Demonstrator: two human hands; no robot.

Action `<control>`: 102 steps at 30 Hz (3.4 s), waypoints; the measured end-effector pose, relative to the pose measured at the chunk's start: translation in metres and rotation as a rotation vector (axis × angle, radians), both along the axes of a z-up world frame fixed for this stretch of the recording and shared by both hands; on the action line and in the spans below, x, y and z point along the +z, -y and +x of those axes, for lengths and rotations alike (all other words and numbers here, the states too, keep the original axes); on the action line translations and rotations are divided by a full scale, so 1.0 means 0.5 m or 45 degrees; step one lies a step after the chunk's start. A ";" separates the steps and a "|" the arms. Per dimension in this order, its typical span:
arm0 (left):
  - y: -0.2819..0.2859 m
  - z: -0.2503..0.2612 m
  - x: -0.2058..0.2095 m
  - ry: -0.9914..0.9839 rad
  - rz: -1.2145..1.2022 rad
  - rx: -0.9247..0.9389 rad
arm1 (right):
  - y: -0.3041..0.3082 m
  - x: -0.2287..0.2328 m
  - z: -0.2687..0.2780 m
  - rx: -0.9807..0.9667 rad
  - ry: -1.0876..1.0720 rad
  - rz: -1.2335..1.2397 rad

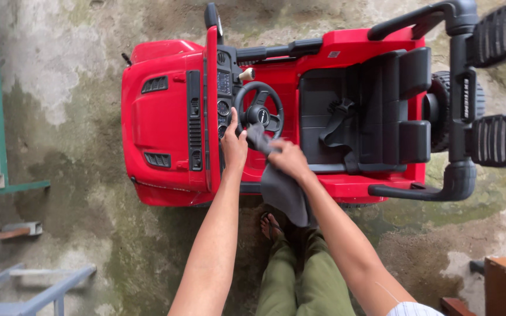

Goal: The person wipes the exterior and interior of a red toy car using a gray cloth. They clean the front grille, hood, side panels, dashboard, steering wheel, seats, and rear wheel area.

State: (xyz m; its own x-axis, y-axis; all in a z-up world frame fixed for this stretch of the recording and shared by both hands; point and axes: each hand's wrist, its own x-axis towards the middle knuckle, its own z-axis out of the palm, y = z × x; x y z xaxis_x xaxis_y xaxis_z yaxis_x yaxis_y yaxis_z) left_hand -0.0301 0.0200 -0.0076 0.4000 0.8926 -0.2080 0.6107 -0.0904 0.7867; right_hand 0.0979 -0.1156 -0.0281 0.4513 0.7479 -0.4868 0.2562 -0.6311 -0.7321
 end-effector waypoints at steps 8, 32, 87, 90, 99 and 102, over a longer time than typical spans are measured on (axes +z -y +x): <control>0.010 -0.022 -0.046 -0.171 0.024 -0.151 | -0.120 -0.043 -0.099 -0.147 0.458 -0.091; 0.362 -0.161 -0.082 -0.104 -0.081 -0.157 | 0.542 -0.070 0.064 -0.024 1.073 -0.271; 0.570 0.052 -0.124 0.233 -0.165 -0.668 | 0.626 -0.050 -0.102 -0.579 0.588 -0.013; 0.582 0.087 -0.110 0.227 -0.084 -0.731 | 0.688 -0.037 -0.099 -0.922 0.599 0.042; 0.641 0.164 -0.077 0.162 -0.062 -0.794 | 0.665 -0.153 0.134 -0.553 0.875 0.243; 0.666 0.183 -0.072 0.164 -0.063 -0.788 | 0.639 -0.186 0.181 -0.454 0.743 -0.116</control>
State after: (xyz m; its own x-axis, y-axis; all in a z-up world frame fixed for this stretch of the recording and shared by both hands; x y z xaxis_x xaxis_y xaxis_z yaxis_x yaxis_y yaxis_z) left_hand 0.0616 -0.3130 -0.0435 0.8637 0.4784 -0.1589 0.3572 -0.3584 0.8625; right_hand 0.1883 -0.4352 -0.1212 0.8696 0.4725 -0.1434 0.3573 -0.8026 -0.4777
